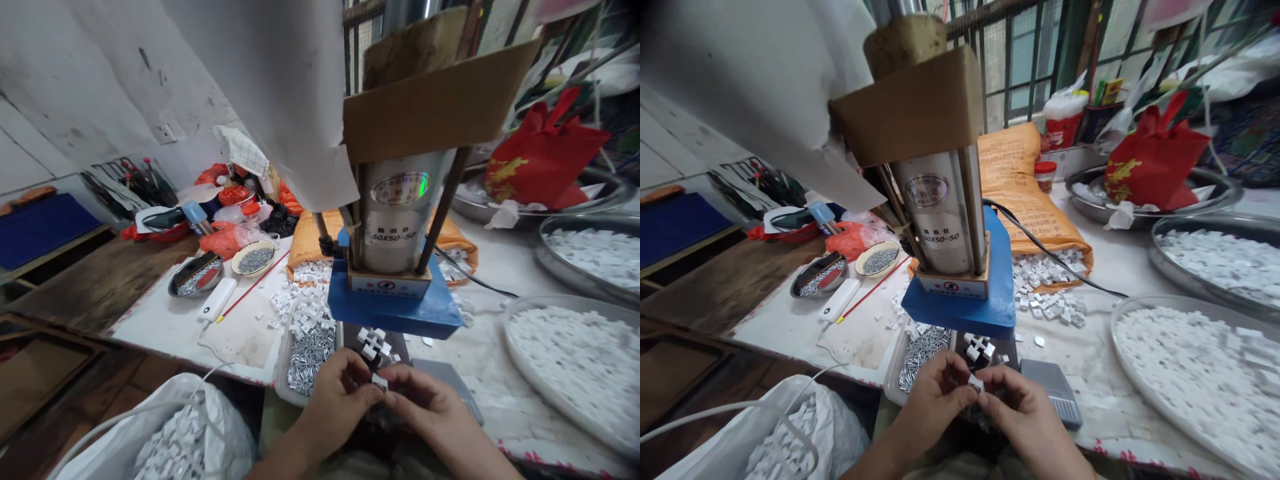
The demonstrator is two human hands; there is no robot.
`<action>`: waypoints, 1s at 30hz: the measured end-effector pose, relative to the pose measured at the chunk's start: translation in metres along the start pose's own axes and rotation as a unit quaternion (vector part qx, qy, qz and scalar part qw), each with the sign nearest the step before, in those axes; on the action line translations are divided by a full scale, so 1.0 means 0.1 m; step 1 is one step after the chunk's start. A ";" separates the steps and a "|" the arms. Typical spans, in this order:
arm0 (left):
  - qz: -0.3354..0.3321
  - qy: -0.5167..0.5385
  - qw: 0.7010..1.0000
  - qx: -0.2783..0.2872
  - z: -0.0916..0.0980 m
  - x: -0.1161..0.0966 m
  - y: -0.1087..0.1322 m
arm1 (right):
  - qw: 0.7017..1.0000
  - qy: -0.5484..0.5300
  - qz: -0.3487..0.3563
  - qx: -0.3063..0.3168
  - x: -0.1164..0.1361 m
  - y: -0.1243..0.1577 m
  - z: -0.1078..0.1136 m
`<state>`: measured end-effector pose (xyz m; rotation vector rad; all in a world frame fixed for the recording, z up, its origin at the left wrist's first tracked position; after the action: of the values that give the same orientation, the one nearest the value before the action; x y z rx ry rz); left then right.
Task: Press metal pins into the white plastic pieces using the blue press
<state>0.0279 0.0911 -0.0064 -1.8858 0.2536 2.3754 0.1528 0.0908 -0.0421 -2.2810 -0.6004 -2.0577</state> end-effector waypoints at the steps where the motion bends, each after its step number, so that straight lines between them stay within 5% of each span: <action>1: -0.014 0.002 1.000 0.010 0.00 -0.03 0.00 | 0.999 -0.025 -0.018 0.015 -0.06 0.00 -0.02; 6: -0.180 -0.107 0.977 0.035 -0.05 -0.39 0.07 | 0.993 -0.105 -0.048 0.028 -0.19 -0.02 -0.04; 15: -0.311 -0.196 0.929 0.038 -0.15 -0.65 0.16 | 0.994 -0.098 -0.053 -0.005 -0.07 -0.04 -0.06; 19: -0.291 -0.161 0.942 -0.032 0.11 -0.75 -0.01 | 0.997 -0.049 0.016 -0.057 0.19 -0.07 0.15; 23: -0.254 -0.160 0.947 -0.115 0.28 -0.62 -0.22 | 0.981 0.104 0.088 -0.138 0.42 -0.09 0.40; 30: -0.147 -0.114 0.974 -0.128 0.31 -0.26 -0.39 | 0.899 0.362 0.209 -0.128 0.66 -0.18 0.15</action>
<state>0.0112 0.1359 0.0231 -1.5811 -0.3423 2.4753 0.1664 0.1294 0.0144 -1.3392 0.1947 -2.5685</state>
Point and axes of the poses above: each hand's wrist, its own y-axis away from the middle knuckle, its own z-axis out of the back of the hand, x = y × z, the point moved 10 cm from there along -y, towards the middle knuckle, and after that the axes turned 3 degrees about x, right-handed, at the moved point
